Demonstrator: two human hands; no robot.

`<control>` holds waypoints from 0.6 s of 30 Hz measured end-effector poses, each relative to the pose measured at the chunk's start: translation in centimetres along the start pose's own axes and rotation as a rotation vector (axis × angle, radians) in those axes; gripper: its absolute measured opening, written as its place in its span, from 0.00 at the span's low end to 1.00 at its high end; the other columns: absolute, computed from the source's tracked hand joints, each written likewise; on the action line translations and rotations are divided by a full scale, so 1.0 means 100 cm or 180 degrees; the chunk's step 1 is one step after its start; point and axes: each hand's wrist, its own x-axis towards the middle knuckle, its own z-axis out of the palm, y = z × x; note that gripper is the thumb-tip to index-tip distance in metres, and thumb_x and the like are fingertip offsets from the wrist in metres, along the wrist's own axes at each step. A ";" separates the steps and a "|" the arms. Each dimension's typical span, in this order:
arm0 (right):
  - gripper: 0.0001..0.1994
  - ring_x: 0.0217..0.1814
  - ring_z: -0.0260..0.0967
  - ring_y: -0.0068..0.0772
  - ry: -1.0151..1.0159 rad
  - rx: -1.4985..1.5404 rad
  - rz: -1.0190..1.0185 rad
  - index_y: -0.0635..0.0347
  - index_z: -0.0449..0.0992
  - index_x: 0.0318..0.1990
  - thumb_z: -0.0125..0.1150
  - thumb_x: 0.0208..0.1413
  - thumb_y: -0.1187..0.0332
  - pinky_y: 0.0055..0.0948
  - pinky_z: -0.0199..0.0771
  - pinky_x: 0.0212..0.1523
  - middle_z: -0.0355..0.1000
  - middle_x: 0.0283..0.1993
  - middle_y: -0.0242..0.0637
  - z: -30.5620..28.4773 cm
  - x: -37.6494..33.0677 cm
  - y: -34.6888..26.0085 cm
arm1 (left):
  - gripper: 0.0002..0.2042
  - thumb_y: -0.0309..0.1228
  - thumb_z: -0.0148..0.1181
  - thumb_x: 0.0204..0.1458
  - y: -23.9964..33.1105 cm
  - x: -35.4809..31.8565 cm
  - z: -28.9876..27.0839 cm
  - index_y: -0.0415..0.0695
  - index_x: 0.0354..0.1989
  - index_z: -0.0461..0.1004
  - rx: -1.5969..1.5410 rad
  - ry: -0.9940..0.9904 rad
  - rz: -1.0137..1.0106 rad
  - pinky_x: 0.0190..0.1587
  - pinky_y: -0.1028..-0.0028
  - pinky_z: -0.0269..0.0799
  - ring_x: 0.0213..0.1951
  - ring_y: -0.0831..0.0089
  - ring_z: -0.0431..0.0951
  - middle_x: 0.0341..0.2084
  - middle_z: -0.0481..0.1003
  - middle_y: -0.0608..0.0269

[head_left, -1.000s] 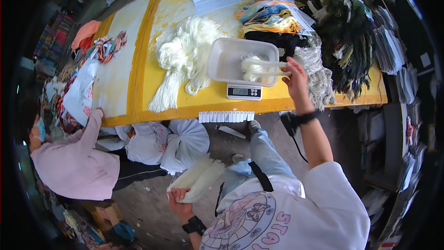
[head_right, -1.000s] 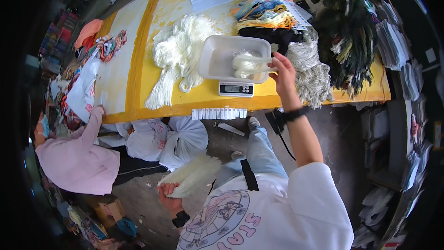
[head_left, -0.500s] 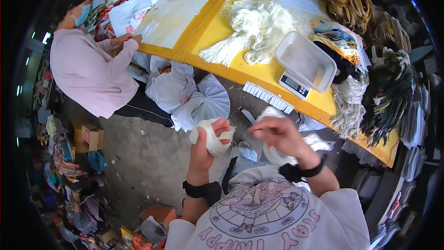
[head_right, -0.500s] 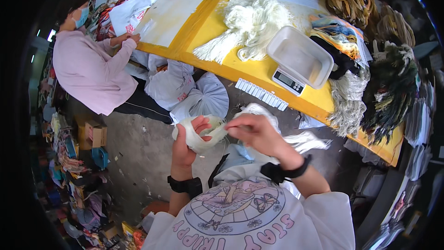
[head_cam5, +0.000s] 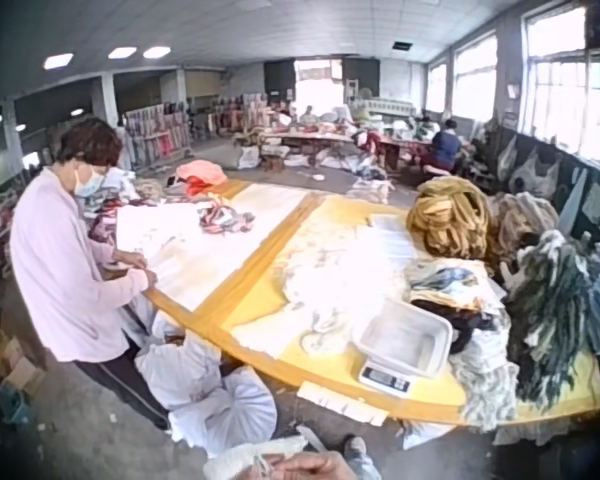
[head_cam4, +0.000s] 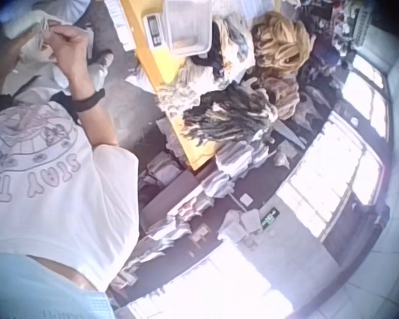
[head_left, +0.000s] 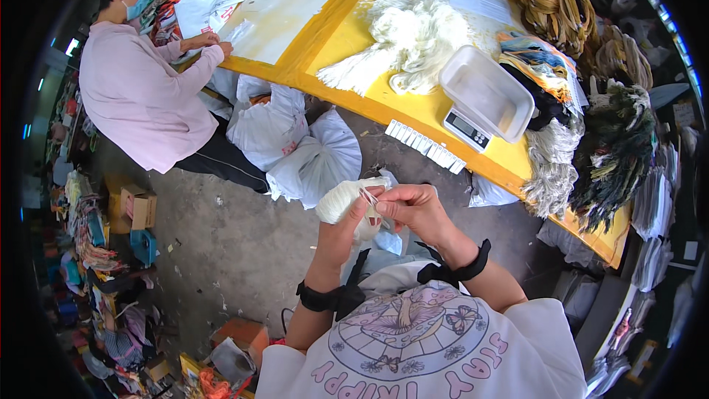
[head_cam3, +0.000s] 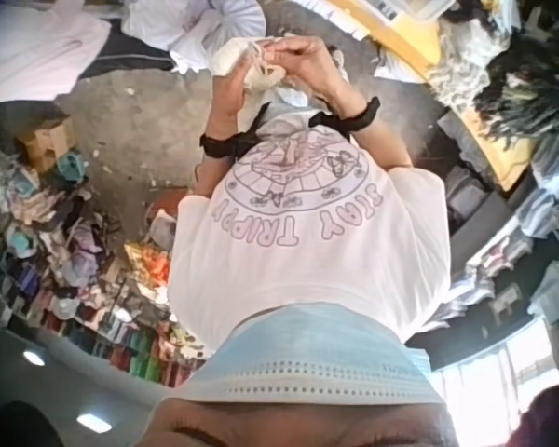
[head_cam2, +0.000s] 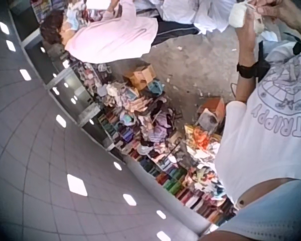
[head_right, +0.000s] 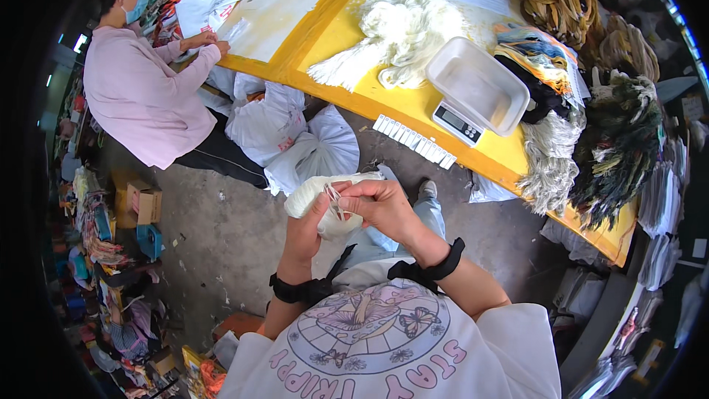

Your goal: The person weighs bundles of white yarn on a digital scale, removes them, and ties a small paper tag from a row on the table onto each bundle. This process is repeated for several bundles of yarn.

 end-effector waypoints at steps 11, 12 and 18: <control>0.06 0.22 0.59 0.13 0.0096 0.0203 -0.0917 0.61 0.74 0.32 0.55 0.49 0.70 0.14 0.60 0.19 0.66 0.26 0.26 -0.008 -0.002 0.018 | 0.11 0.32 0.48 0.50 -0.011 0.005 0.003 0.38 0.36 0.68 -0.0365 0.0236 -0.0080 0.37 0.73 0.65 0.32 0.76 0.71 0.30 0.72 0.61; 0.06 0.22 0.59 0.13 0.0120 0.0209 -0.0924 0.61 0.74 0.32 0.55 0.49 0.70 0.14 0.60 0.19 0.66 0.26 0.26 -0.012 -0.001 0.020 | 0.11 0.32 0.48 0.50 -0.014 0.006 -0.003 0.38 0.36 0.68 -0.0359 0.0214 -0.0093 0.37 0.73 0.65 0.32 0.76 0.71 0.30 0.72 0.61; 0.10 0.14 0.57 0.18 0.0401 0.0546 0.1020 0.57 0.69 0.38 0.52 0.49 0.66 0.18 0.59 0.13 0.61 0.20 0.28 -0.151 -0.004 0.088 | 0.13 0.35 0.41 0.53 -0.011 -0.020 -0.153 0.45 0.45 0.60 -0.3158 0.0300 0.0558 0.37 0.77 0.63 0.18 0.84 0.62 0.12 0.59 0.77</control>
